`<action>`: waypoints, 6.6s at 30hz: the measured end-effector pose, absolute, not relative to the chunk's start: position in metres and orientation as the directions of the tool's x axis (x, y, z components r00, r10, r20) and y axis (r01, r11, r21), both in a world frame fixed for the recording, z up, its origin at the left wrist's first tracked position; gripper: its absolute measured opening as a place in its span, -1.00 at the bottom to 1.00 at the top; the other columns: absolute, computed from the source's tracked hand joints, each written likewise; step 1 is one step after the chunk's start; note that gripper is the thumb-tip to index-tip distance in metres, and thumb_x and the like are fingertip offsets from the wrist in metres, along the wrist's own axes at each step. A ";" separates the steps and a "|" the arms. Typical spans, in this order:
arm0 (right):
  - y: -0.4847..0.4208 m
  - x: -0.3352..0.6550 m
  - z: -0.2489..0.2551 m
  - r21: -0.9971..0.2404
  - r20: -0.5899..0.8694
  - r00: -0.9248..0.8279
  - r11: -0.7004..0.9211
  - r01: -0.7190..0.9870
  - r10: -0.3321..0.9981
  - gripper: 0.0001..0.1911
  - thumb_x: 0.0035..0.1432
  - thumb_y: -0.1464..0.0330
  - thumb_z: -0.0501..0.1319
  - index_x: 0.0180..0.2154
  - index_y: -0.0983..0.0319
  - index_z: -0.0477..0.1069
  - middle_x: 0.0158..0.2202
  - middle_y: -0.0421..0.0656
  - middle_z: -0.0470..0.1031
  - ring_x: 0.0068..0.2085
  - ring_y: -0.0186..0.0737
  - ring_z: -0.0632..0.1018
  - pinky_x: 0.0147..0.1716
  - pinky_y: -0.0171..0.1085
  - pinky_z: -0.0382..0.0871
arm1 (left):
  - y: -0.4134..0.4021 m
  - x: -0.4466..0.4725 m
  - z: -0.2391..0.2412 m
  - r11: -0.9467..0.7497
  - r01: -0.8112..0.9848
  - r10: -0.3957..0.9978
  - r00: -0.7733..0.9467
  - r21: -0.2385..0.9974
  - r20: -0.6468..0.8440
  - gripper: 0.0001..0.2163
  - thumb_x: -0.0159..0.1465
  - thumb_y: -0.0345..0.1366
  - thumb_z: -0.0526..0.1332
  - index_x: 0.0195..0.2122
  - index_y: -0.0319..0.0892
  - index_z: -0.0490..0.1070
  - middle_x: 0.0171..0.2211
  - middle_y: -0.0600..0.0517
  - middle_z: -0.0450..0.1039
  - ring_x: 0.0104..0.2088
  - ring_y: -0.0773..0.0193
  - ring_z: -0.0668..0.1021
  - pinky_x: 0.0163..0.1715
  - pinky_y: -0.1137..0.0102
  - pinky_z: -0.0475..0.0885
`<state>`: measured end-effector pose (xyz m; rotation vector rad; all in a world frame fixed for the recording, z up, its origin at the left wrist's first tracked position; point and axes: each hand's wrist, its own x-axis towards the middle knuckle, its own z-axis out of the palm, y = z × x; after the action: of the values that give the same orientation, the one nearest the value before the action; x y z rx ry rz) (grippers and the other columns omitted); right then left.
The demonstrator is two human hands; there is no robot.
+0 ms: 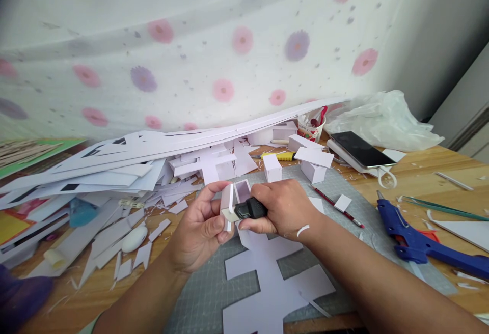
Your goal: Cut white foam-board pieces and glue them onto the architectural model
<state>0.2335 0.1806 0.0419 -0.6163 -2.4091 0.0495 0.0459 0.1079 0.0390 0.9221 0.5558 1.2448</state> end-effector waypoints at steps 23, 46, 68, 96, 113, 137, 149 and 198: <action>0.192 0.239 0.038 -0.185 0.587 -0.654 0.866 0.465 0.477 -0.27 0.17 -0.23 -0.18 -0.48 0.25 0.33 -0.62 -0.16 0.40 -0.60 -0.29 0.38 -0.57 -0.31 -0.06 | 0.107 0.046 0.036 0.066 -0.538 0.923 0.352 0.840 0.153 -0.57 0.11 -0.31 0.41 -0.03 -0.09 0.30 -0.48 0.12 0.45 -0.57 0.48 0.43 -0.59 0.60 0.26; 0.208 0.267 0.050 -0.585 0.404 -0.365 0.543 0.602 0.839 -0.54 0.22 -0.01 0.03 -0.13 0.22 0.36 -0.36 -0.13 0.47 -0.38 -0.16 0.47 -0.43 -0.27 0.28 | 0.108 0.044 0.034 -0.200 -0.132 0.958 0.181 0.971 0.222 -0.60 0.19 -0.31 0.31 0.01 -0.11 0.22 -0.44 0.13 0.45 -0.52 0.47 0.41 -0.49 0.53 0.35; 0.155 0.331 -0.002 -0.236 0.279 -0.450 0.515 0.824 0.848 -0.67 0.15 0.22 0.21 -0.08 0.20 0.50 -0.16 0.06 0.55 -0.17 0.08 0.56 -0.21 -0.08 0.42 | 0.109 0.050 0.030 -0.287 0.291 0.958 0.099 0.913 0.270 -0.84 0.20 -0.35 0.22 -0.19 -0.15 0.32 -0.41 0.06 0.57 -0.42 0.34 0.54 -0.35 0.43 0.37; 0.125 0.238 -0.014 -0.409 0.363 -0.315 0.453 0.792 0.877 -0.74 0.13 0.27 0.14 -0.57 0.20 0.27 -0.61 -0.21 0.39 -0.57 -0.29 0.35 -0.52 -0.32 0.09 | 0.115 0.050 0.024 -0.506 0.817 0.836 0.387 0.276 0.388 -0.64 0.19 -0.56 0.08 -0.11 -0.07 0.53 -0.20 -0.03 0.60 -0.06 0.03 0.51 0.06 -0.03 0.22; 0.135 0.253 -0.020 -0.412 0.340 -0.539 0.638 0.651 0.770 -0.82 0.19 0.42 0.15 -0.46 0.25 0.42 -0.49 -0.16 0.48 -0.46 -0.29 0.43 -0.44 -0.35 0.18 | 0.110 0.054 0.021 -0.562 0.785 0.818 0.483 0.260 0.312 -0.60 0.26 -0.49 0.07 0.02 0.09 0.44 -0.10 0.06 0.59 0.11 -0.01 0.39 0.17 -0.30 -0.35; 0.143 0.261 -0.021 -0.542 0.312 -0.597 0.654 0.527 0.739 -0.91 0.11 0.49 0.21 -0.41 0.23 0.45 -0.38 -0.18 0.48 -0.36 -0.28 0.46 -0.36 -0.35 0.25 | 0.111 0.055 0.028 -0.550 0.798 0.831 0.493 0.246 0.256 -0.61 0.26 -0.47 0.08 0.01 0.10 0.45 -0.05 0.06 0.57 0.08 -0.04 0.41 0.17 -0.25 -0.26; 0.144 0.264 0.008 -0.920 0.162 -0.432 0.294 0.258 0.887 -0.93 0.12 0.37 0.19 -0.37 0.24 0.41 -0.45 -0.21 0.43 -0.43 -0.31 0.42 -0.41 -0.32 0.29 | 0.114 0.047 0.034 -0.500 0.698 0.863 0.348 0.513 0.366 -0.72 0.34 -0.36 0.04 -0.05 0.03 0.48 -0.20 0.05 0.59 -0.08 0.13 0.52 0.16 -0.09 0.06; 0.096 0.268 0.007 -0.537 0.537 -0.688 0.826 0.169 0.489 -0.62 0.14 0.15 0.27 -0.08 0.24 0.41 -0.16 -0.01 0.46 -0.18 -0.12 0.46 -0.22 -0.17 0.38 | 0.121 0.042 0.027 -0.427 0.159 0.886 -0.123 0.890 0.447 -0.92 0.16 -0.30 0.29 -0.36 -0.18 0.45 -0.37 0.06 0.54 -0.44 0.38 0.54 -0.39 0.46 0.49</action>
<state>0.2675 0.0964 0.0070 -0.4789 -2.3049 0.5945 0.0420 0.1212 0.0268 1.5657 1.1755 1.6033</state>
